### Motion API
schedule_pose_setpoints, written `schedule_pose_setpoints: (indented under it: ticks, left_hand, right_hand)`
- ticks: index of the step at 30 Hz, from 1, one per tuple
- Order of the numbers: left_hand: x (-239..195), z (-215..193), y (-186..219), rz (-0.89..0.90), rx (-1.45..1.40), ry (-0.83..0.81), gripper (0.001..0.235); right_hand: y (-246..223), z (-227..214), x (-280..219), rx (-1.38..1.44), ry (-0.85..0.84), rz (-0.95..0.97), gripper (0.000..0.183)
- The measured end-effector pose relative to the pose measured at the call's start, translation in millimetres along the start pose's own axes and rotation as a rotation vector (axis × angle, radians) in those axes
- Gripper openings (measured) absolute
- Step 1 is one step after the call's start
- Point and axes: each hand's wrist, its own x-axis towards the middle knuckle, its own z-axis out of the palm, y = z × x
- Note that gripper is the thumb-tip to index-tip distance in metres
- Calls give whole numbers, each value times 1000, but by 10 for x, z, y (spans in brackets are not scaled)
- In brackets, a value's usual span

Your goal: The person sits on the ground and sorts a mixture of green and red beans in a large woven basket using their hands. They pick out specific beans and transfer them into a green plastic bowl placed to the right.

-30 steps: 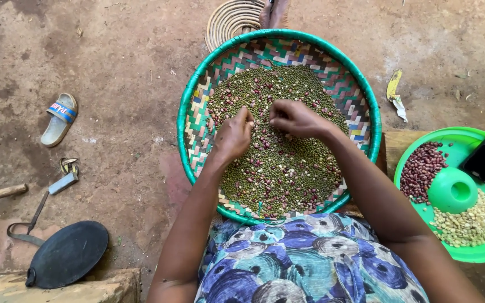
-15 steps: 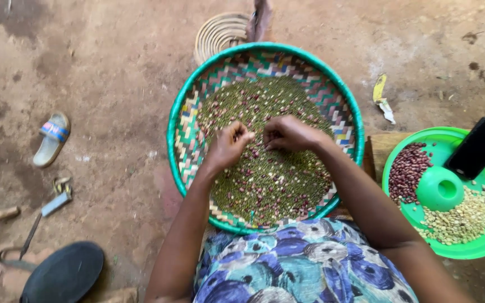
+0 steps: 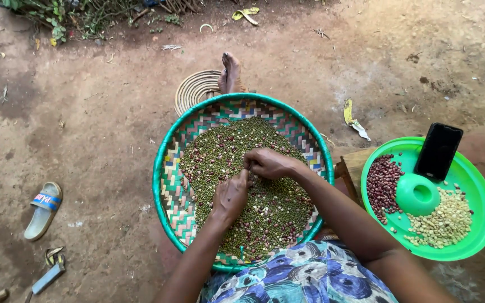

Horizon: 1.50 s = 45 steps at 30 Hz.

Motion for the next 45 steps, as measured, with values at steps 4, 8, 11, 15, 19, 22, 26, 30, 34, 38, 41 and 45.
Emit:
schedule_pose_setpoints:
  ticks: [4, 8, 11, 15, 19, 22, 26, 30, 34, 38, 41, 45]
  left_hand:
    - [-83, -264, -2, -74, -105, 38, 17]
    - [-100, -418, 29, -149, -409, 144, 16]
    - [-83, -482, 67, -208, -830, 125, 15]
    - [-85, -629, 115, -329, -1430, 39, 12]
    - [-132, -826, 236, -382, -1553, -7, 12]
    - [-110, -718, 167, -413, -1621, -8, 16]
    - [-100, -612, 82, -482, -1737, 17, 44]
    - [-48, -369, -128, -502, -1881, 77, 64]
    - [-97, -648, -15, -462, -1855, 185, 36]
    - [-121, -698, -152, -441, -1892, 474, 28]
    - [-140, -844, -186, -389, -1877, 697, 28]
    - [-221, -1004, -126, -349, -1854, 881, 28]
  right_hand:
    - [19, -21, 6, 42, 43, -56, 13]
    - [115, 82, 56, 32, -2, -88, 14]
    - [102, 102, 65, 19, -22, -91, 13]
    - [61, 119, 61, 9, -19, -80, 8]
    - [-21, 100, 37, 65, 92, 2, 7]
    - [-145, 74, 114, 321, 342, 72, 11]
    - [-615, 144, 172, 446, 524, -132, 22]
    - [-1009, 243, 67, 345, 510, -283, 30]
    - [-664, 321, 138, 272, 607, -331, 33]
    - [-405, 576, 130, 113, 545, -350, 29]
    - [-864, 611, -11, -37, 315, -460, 38]
    - [-938, 1013, -60, -404, 30, -582, 73]
